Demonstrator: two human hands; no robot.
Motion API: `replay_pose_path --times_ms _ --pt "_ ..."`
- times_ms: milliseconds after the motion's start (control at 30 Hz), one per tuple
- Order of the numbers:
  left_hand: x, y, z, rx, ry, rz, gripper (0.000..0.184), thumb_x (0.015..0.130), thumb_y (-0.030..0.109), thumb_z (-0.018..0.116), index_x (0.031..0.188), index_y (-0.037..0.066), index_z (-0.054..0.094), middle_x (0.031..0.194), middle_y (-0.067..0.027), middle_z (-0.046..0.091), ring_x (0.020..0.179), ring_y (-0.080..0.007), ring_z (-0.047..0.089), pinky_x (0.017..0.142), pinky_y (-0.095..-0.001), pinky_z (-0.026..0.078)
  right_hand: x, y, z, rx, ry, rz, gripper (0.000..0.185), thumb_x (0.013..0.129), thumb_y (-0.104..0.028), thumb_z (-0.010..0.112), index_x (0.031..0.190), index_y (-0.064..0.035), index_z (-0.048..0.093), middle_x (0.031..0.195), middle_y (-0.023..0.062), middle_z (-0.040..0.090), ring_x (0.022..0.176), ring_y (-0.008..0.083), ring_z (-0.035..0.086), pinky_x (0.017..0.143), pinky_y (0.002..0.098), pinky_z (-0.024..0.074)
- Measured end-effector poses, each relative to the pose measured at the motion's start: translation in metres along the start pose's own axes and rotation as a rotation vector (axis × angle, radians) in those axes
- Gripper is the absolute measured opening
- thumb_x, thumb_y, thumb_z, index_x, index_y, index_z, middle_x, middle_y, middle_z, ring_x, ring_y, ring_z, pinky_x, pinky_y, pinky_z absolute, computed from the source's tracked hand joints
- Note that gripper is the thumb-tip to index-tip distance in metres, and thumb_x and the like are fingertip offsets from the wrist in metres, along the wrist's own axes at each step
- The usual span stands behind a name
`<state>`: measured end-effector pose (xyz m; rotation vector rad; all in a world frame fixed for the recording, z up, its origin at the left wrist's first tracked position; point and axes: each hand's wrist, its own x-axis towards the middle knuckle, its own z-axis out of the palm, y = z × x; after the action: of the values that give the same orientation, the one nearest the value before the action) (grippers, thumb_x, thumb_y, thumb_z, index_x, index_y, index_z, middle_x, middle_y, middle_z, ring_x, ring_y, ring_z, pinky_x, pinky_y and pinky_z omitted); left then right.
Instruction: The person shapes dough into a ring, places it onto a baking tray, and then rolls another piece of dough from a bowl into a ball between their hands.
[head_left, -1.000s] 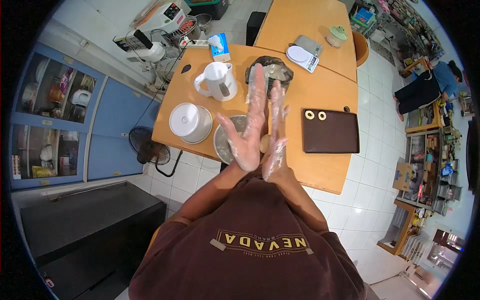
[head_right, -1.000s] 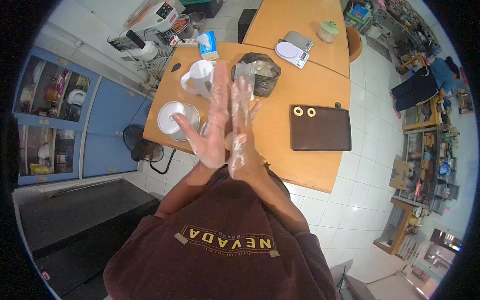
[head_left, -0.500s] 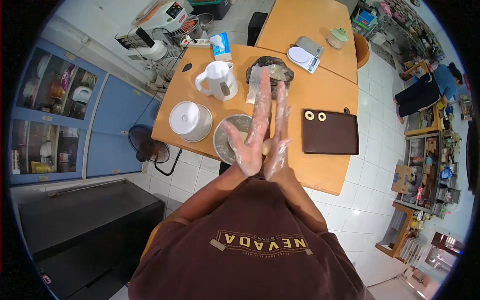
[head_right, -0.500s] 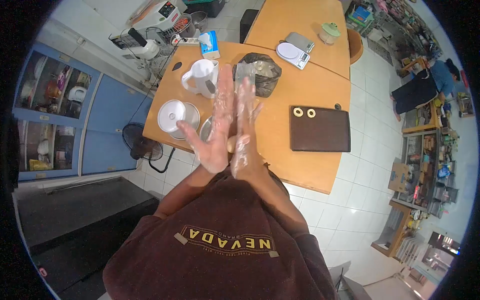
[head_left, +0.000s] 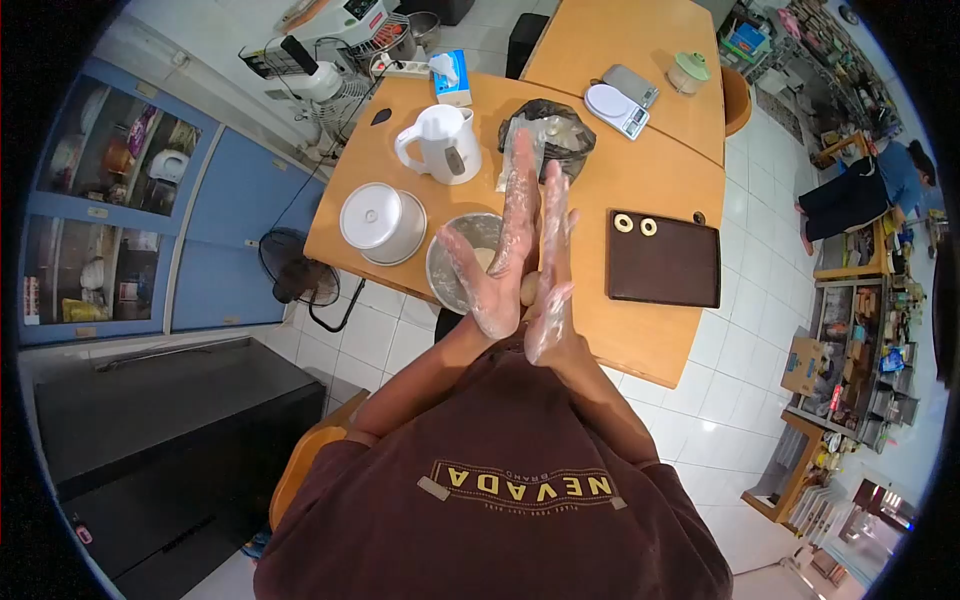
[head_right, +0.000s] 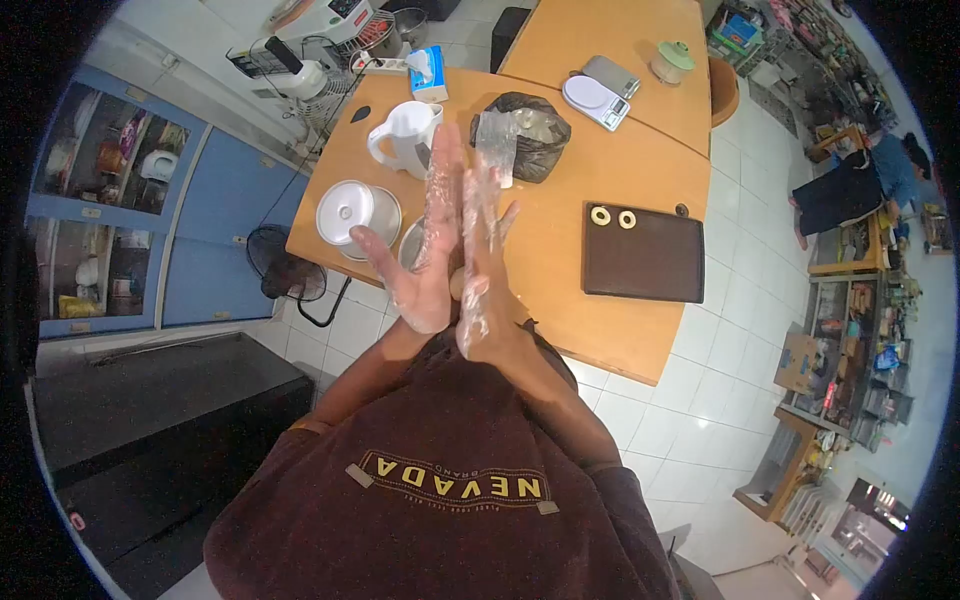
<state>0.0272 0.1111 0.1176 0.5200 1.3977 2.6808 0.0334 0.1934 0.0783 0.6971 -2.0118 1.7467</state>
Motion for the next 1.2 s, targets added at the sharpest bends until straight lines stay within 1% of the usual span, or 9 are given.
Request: replay_pose_path --times_ms 100,300,433,633,800,900,1000,1100,1200 --pt "-0.008 -0.02 -0.012 -0.057 0.033 -0.035 0.127 0.077 0.097 -0.007 0.166 0.006 -0.006 0.174 -0.0097 -0.009 0.16 -0.0258 -0.007 0.127 -0.046 -0.005 0.001 0.006 0.008 0.036 0.021 -0.079 0.101 0.098 -0.076 0.005 0.165 -0.0011 0.009 0.173 0.0221 0.002 0.159 0.0414 -0.005 0.121 0.0589 -0.0142" --pt "-0.022 -0.002 -0.016 0.373 -0.139 -0.078 0.129 0.075 0.098 -0.007 0.166 0.007 -0.006 0.174 -0.0095 -0.01 0.16 -0.0261 -0.007 0.127 -0.0466 -0.005 0.023 -0.005 0.003 -0.017 0.11 -0.011 0.106 0.095 -0.08 0.001 0.165 -0.0015 0.009 0.173 0.0212 0.001 0.159 0.0407 -0.007 0.119 0.0599 -0.0159" --pt "-0.01 0.018 -0.023 0.219 -0.11 -0.076 0.132 0.073 0.103 0.005 0.167 0.012 -0.003 0.175 -0.0067 -0.004 0.16 -0.0289 0.002 0.127 -0.0441 -0.004 0.021 0.004 0.02 -0.038 0.082 -0.004 0.102 0.097 -0.077 0.003 0.166 -0.0017 0.009 0.173 0.0222 0.0 0.159 0.0409 -0.008 0.119 0.0606 -0.0167" --pt "0.011 0.036 -0.041 -0.131 0.038 -0.058 0.133 0.071 0.104 0.005 0.168 0.013 -0.003 0.175 -0.0019 -0.003 0.16 -0.0304 0.003 0.127 -0.0522 0.005 0.024 0.003 0.06 -0.056 0.04 -0.004 0.095 0.101 -0.072 0.006 0.166 -0.0019 0.009 0.172 0.024 0.0 0.159 0.0429 -0.006 0.119 0.0608 -0.0165" --pt "0.012 0.046 -0.069 -0.085 -0.008 -0.083 0.134 0.07 0.105 0.007 0.168 0.014 -0.003 0.175 -0.0002 -0.003 0.16 -0.0299 0.004 0.126 -0.0541 0.008 0.047 -0.006 0.079 -0.072 0.0 -0.054 0.095 0.101 -0.071 0.009 0.165 -0.0004 0.011 0.172 0.0235 0.004 0.159 0.0429 -0.001 0.12 0.0609 -0.0153" --pt "0.008 0.053 -0.085 0.118 -0.1 -0.115 0.133 0.071 0.105 0.007 0.168 0.014 -0.003 0.175 -0.0007 -0.002 0.16 -0.0295 0.004 0.127 -0.053 0.008 0.064 -0.012 0.101 -0.311 0.014 0.108 0.098 0.1 -0.073 0.009 0.165 -0.0003 0.013 0.172 0.0235 0.004 0.159 0.0424 -0.001 0.12 0.0605 -0.0158" --pt "0.006 0.061 -0.094 0.199 -0.137 -0.119 0.132 0.071 0.104 0.007 0.168 0.014 -0.003 0.175 -0.0011 -0.002 0.16 -0.0291 0.004 0.127 -0.0518 0.008 0.073 -0.004 0.104 -0.16 0.102 0.121 0.102 0.098 -0.078 0.007 0.165 -0.0007 0.013 0.172 0.0236 0.004 0.159 0.0419 -0.002 0.12 0.0595 -0.0169" --pt "0.012 0.069 -0.103 0.091 -0.103 -0.099 0.132 0.072 0.104 0.008 0.168 0.014 -0.002 0.175 -0.0017 -0.002 0.16 -0.0286 0.004 0.127 -0.0497 0.006 0.077 0.009 0.103 -0.171 0.097 0.002 0.106 0.095 -0.081 0.003 0.165 -0.0013 0.012 0.172 0.0237 0.002 0.159 0.0412 -0.005 0.119 0.0591 -0.0185" --pt "0.02 0.074 -0.112 -0.104 -0.043 -0.048 0.13 0.074 0.103 0.009 0.168 0.013 -0.002 0.175 -0.0023 -0.002 0.16 -0.028 0.003 0.128 -0.0469 0.002 0.075 -0.003 0.117 -0.119 0.074 0.159 0.102 0.096 -0.08 0.006 0.166 -0.0058 0.01 0.172 0.0232 0.002 0.159 0.0417 -0.004 0.118 0.0596 -0.0201"
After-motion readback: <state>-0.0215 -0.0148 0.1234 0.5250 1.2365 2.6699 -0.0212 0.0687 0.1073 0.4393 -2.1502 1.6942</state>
